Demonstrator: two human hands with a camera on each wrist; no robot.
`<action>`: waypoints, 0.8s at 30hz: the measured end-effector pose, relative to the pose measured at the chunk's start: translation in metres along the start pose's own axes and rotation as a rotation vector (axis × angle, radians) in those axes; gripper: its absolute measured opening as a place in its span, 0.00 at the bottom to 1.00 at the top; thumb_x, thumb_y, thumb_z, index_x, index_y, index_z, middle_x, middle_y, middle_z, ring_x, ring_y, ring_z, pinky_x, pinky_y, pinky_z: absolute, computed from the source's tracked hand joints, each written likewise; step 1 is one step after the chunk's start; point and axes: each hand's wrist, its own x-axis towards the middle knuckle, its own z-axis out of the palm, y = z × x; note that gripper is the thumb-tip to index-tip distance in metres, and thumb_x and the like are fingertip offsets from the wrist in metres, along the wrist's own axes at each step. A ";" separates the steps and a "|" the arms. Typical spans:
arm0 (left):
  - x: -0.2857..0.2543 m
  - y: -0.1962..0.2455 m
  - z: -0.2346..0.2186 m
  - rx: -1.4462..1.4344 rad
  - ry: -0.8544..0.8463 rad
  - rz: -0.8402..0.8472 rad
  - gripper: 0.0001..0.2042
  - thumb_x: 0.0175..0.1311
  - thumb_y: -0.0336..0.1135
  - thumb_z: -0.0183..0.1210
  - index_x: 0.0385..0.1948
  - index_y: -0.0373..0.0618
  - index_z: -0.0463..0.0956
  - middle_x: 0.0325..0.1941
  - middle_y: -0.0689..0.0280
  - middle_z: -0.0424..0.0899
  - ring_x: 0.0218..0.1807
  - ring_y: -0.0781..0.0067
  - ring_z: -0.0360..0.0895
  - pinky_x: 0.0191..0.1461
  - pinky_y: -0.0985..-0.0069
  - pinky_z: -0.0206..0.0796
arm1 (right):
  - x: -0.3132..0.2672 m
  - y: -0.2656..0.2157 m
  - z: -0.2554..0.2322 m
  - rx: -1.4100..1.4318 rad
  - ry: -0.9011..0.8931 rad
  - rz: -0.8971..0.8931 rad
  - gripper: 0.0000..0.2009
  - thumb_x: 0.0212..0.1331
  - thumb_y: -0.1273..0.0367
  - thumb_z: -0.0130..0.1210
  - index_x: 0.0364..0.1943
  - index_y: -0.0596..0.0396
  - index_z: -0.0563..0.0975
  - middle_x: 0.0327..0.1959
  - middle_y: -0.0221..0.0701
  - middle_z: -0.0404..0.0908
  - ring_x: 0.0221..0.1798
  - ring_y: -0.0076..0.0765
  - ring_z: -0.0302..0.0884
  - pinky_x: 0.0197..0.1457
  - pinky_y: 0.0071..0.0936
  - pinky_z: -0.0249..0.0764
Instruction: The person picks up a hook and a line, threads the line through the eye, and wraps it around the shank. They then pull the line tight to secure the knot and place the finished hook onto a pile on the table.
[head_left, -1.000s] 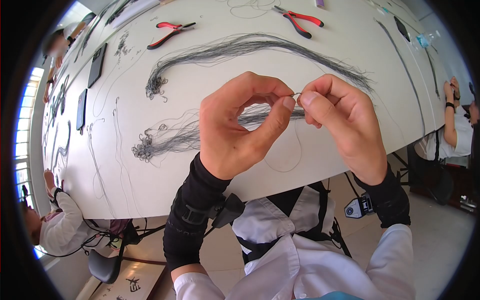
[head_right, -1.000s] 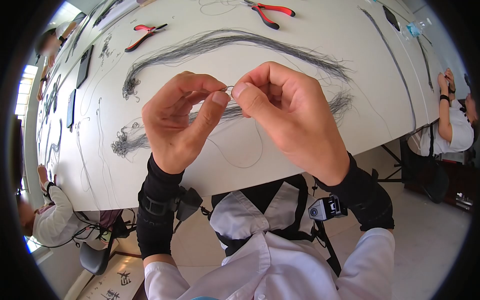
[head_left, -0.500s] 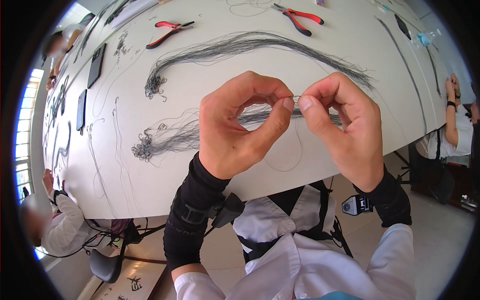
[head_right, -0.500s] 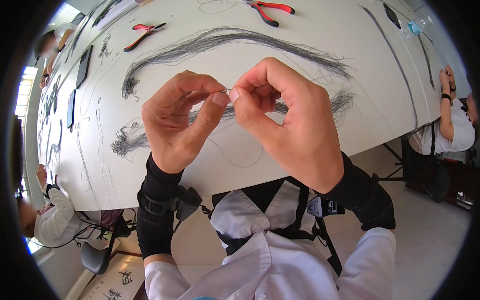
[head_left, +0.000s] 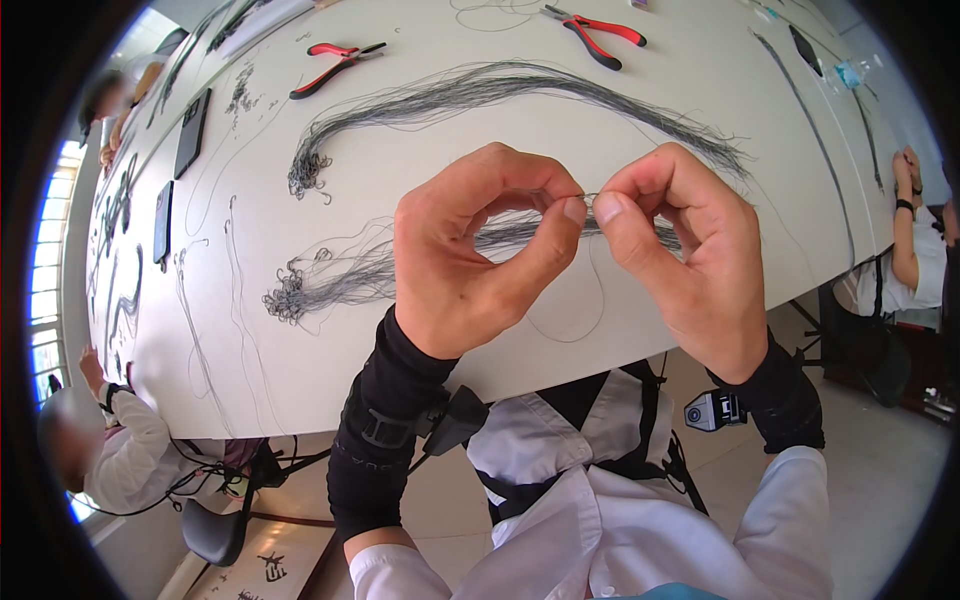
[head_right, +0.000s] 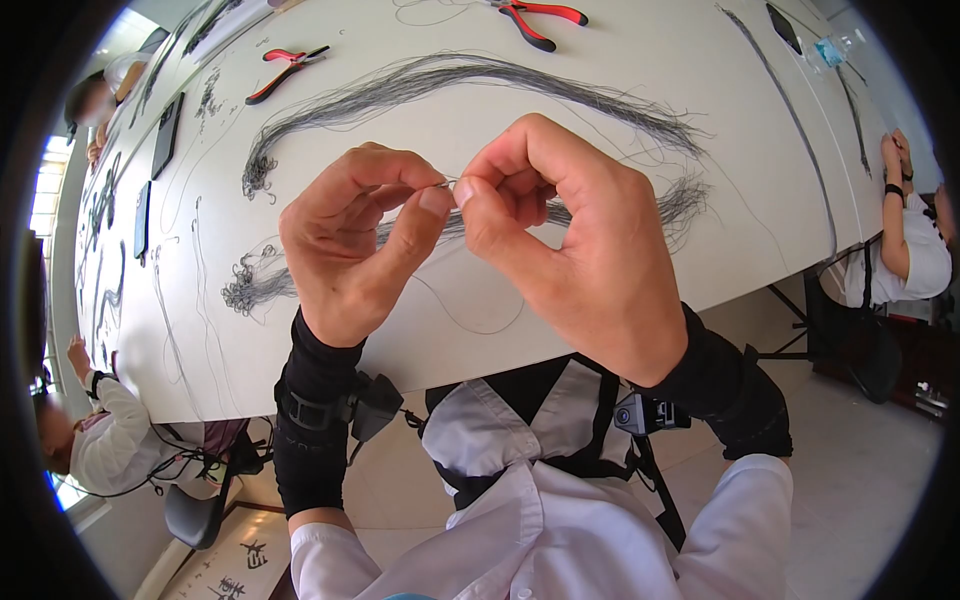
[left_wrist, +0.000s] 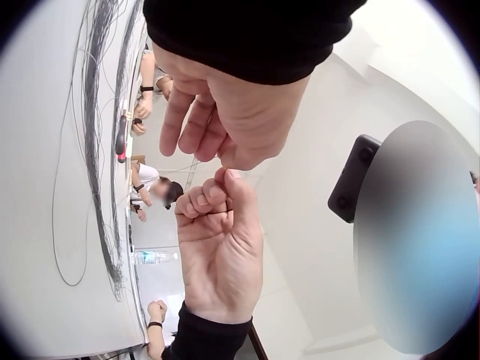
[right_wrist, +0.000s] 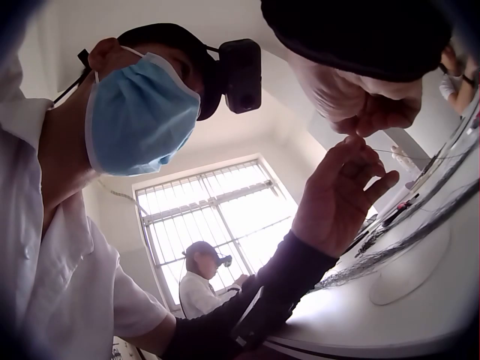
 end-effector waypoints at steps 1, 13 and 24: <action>0.000 0.001 -0.001 0.011 -0.020 0.003 0.07 0.60 0.16 0.62 0.39 0.32 0.78 0.35 0.63 0.82 0.39 0.75 0.81 0.51 0.73 0.76 | 0.000 0.000 0.000 -0.001 -0.002 0.002 0.05 0.67 0.72 0.57 0.37 0.59 0.76 0.34 0.24 0.77 0.36 0.16 0.69 0.44 0.19 0.68; 0.002 -0.004 0.000 0.127 0.052 0.104 0.06 0.52 0.18 0.64 0.32 0.38 0.80 0.30 0.65 0.83 0.34 0.74 0.83 0.44 0.78 0.75 | 0.001 0.001 0.000 0.069 -0.022 0.044 0.05 0.67 0.71 0.58 0.37 0.58 0.75 0.33 0.22 0.77 0.34 0.15 0.68 0.42 0.18 0.68; 0.000 -0.002 -0.004 0.177 -0.039 0.067 0.08 0.60 0.15 0.62 0.40 0.33 0.78 0.37 0.62 0.83 0.40 0.75 0.79 0.54 0.72 0.76 | 0.006 -0.004 -0.008 0.402 -0.083 0.326 0.09 0.67 0.66 0.57 0.35 0.58 0.78 0.25 0.21 0.74 0.30 0.15 0.66 0.36 0.17 0.63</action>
